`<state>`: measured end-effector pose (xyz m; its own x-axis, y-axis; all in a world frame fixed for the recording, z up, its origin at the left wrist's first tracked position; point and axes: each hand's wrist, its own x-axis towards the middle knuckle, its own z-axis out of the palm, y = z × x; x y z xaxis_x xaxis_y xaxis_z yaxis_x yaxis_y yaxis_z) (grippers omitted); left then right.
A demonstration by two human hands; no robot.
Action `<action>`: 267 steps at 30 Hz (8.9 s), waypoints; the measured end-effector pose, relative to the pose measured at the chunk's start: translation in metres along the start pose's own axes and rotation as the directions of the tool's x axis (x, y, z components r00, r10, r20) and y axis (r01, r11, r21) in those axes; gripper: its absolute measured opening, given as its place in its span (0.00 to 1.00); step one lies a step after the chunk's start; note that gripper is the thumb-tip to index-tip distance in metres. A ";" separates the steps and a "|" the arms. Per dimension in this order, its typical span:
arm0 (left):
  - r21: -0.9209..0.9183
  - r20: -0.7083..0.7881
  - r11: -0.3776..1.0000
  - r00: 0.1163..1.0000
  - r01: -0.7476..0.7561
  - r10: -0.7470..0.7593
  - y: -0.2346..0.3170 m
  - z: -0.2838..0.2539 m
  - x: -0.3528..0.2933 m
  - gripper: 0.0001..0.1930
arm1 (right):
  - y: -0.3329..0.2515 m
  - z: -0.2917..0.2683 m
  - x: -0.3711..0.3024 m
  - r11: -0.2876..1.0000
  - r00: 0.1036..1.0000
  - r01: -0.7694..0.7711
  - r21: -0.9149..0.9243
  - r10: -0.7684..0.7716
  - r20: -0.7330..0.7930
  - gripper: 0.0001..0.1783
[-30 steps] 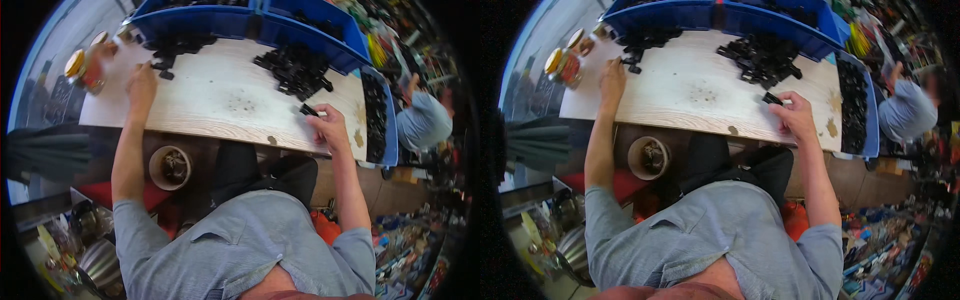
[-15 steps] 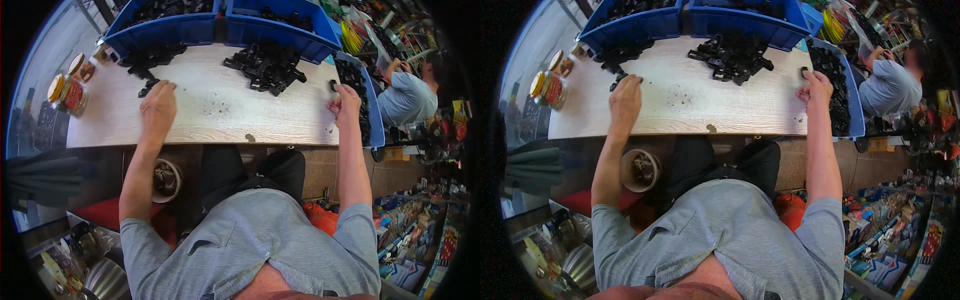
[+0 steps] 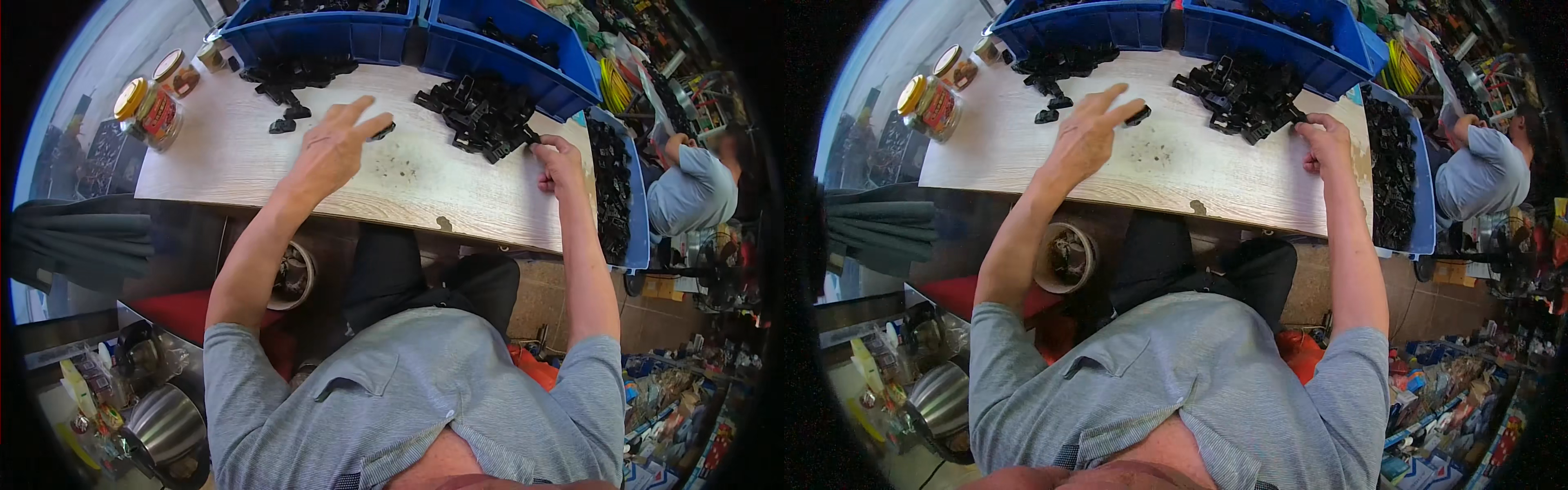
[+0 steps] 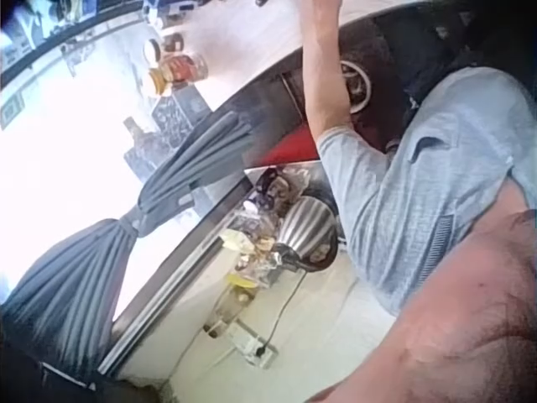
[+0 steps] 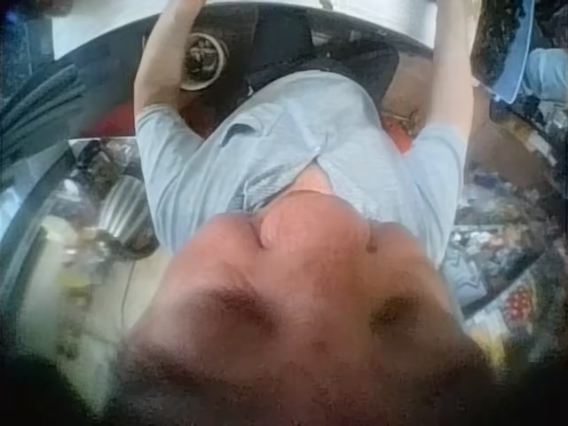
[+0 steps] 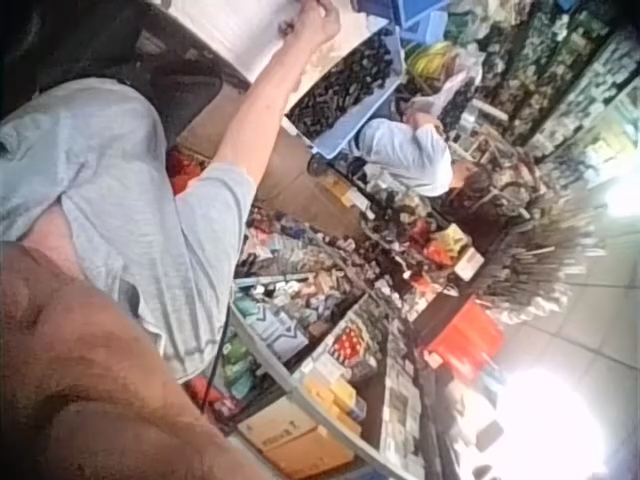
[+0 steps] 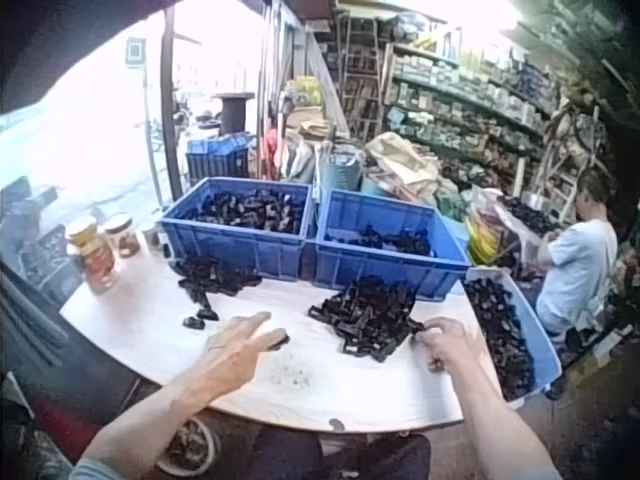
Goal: Assembling small black plastic components by snapping them together at a workbench.
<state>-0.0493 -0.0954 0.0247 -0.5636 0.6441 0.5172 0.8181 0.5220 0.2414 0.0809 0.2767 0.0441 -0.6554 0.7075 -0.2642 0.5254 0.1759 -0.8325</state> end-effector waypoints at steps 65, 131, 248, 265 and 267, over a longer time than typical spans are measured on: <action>-0.478 -0.035 0.855 0.977 -0.202 0.212 0.108 0.064 0.025 0.13 | 0.004 0.042 -0.083 0.997 0.898 0.050 0.052 -0.068 0.435 0.13; -0.368 -0.085 0.906 0.963 0.209 -0.256 0.006 -0.003 -0.006 0.14 | 0.011 -0.016 -0.037 0.977 0.994 -0.039 0.209 0.018 0.104 0.29; 0.065 -0.237 0.993 0.968 0.102 -0.084 -0.005 0.033 -0.010 0.10 | -0.011 0.037 -0.060 0.970 0.958 -0.187 0.157 0.145 0.247 0.11; -0.921 0.389 -0.157 0.807 0.358 -0.445 0.145 0.085 0.031 0.19 | 0.015 0.055 -0.086 0.887 0.936 -0.028 0.461 -0.139 0.323 0.09; -0.926 0.353 -0.035 0.833 0.375 -0.426 0.134 0.089 0.028 0.18 | 0.012 0.057 -0.087 0.903 0.929 -0.028 0.428 -0.134 0.346 0.09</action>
<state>0.0340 0.0425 -0.0019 -0.8586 0.5112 0.0380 -0.1336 -0.2947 0.9462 0.1135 0.1783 0.0291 -0.8669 0.3968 -0.3018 0.2613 -0.1539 -0.9529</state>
